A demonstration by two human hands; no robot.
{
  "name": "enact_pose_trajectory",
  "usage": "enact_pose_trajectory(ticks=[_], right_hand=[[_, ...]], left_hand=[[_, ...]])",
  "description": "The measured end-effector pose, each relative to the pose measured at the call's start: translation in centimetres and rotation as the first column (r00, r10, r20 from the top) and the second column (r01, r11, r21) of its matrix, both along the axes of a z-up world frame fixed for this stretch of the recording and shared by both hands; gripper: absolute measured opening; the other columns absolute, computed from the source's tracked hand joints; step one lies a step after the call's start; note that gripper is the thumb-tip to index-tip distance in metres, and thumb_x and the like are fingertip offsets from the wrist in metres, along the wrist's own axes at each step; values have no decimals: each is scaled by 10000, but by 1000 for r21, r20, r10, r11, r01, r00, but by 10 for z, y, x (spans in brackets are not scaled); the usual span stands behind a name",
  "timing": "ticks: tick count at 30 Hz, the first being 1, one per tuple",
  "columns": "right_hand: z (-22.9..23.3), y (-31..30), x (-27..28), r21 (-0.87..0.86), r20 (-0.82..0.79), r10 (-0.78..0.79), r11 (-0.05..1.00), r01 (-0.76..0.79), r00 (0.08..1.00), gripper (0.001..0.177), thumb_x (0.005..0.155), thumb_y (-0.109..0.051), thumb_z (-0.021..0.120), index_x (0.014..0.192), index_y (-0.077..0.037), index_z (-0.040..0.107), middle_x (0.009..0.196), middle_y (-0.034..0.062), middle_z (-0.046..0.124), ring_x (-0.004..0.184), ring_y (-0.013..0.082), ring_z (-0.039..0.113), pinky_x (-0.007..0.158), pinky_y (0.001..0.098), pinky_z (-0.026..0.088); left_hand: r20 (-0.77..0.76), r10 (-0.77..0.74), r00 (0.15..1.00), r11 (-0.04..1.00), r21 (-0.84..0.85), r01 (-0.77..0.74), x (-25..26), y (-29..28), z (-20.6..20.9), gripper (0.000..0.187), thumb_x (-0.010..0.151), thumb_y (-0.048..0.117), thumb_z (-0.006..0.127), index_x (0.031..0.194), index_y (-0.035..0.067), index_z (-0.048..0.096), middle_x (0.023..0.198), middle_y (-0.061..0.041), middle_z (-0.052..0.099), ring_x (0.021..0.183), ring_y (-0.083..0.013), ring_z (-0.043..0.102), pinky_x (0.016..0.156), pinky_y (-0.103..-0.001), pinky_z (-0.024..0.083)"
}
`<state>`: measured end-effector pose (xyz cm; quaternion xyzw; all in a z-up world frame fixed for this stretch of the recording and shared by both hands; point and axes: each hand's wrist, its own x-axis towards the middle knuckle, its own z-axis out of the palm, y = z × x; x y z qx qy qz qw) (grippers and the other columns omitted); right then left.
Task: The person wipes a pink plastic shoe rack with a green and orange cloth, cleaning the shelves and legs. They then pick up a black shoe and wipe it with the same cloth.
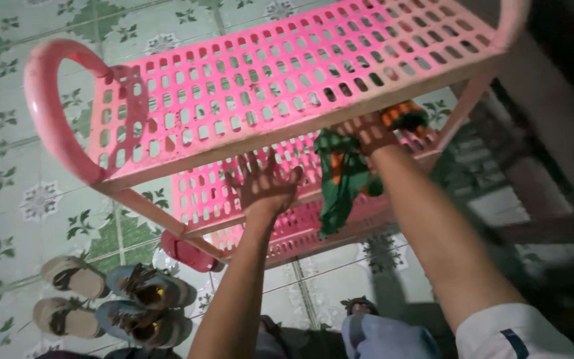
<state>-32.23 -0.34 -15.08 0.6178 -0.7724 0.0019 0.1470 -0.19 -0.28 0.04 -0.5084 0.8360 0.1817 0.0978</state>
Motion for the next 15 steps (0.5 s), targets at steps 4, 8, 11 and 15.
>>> enact_pose_trajectory(ticks=[4, 8, 11, 15], right_hand=[[22, 24, 19, 148, 103, -1, 989, -15, 995, 928, 869, -735, 493, 1553, -128, 340, 1612, 175, 284, 1492, 444, 220, 1092, 783, 147], [47, 61, 57, 346, 262, -86, 938, -10, 961, 979, 853, -765, 512, 1564, -121, 316, 1617, 181, 265, 1501, 450, 207, 1093, 784, 143], [82, 89, 79, 424, 355, -119, 904, -46, 927, 1071, 820, -825, 527, 1578, -121, 249, 1663, 176, 166, 1564, 469, 106, 1086, 794, 98], [141, 139, 102, 405, 324, -190, 913, 46, 927, 973, 830, -795, 505, 1545, -154, 347, 1642, 128, 266, 1556, 362, 157, 1136, 735, 108]], left_hand=[[-39, 10, 999, 1000, 30, -9, 5, -3, 0, 912, 876, 824, 359, 1626, 330, 203, 1710, -155, 16, 1591, -315, -21, 1215, -588, -138], [-34, 6, 999, 1000, 12, -5, 3, -4, -2, 904, 873, 838, 330, 1623, 353, 192, 1713, -124, -1, 1587, -296, -27, 1208, -598, -145], [-16, 2, 1000, 1000, 31, -1, 2, -7, -4, 908, 861, 844, 312, 1615, 356, 176, 1712, -91, -22, 1583, -280, -49, 1194, -621, -138], [-45, -7, 999, 1000, 1, 7, 4, -7, -12, 895, 869, 839, 327, 1616, 362, 206, 1725, -79, -19, 1586, -278, -30, 1212, -610, -126]])
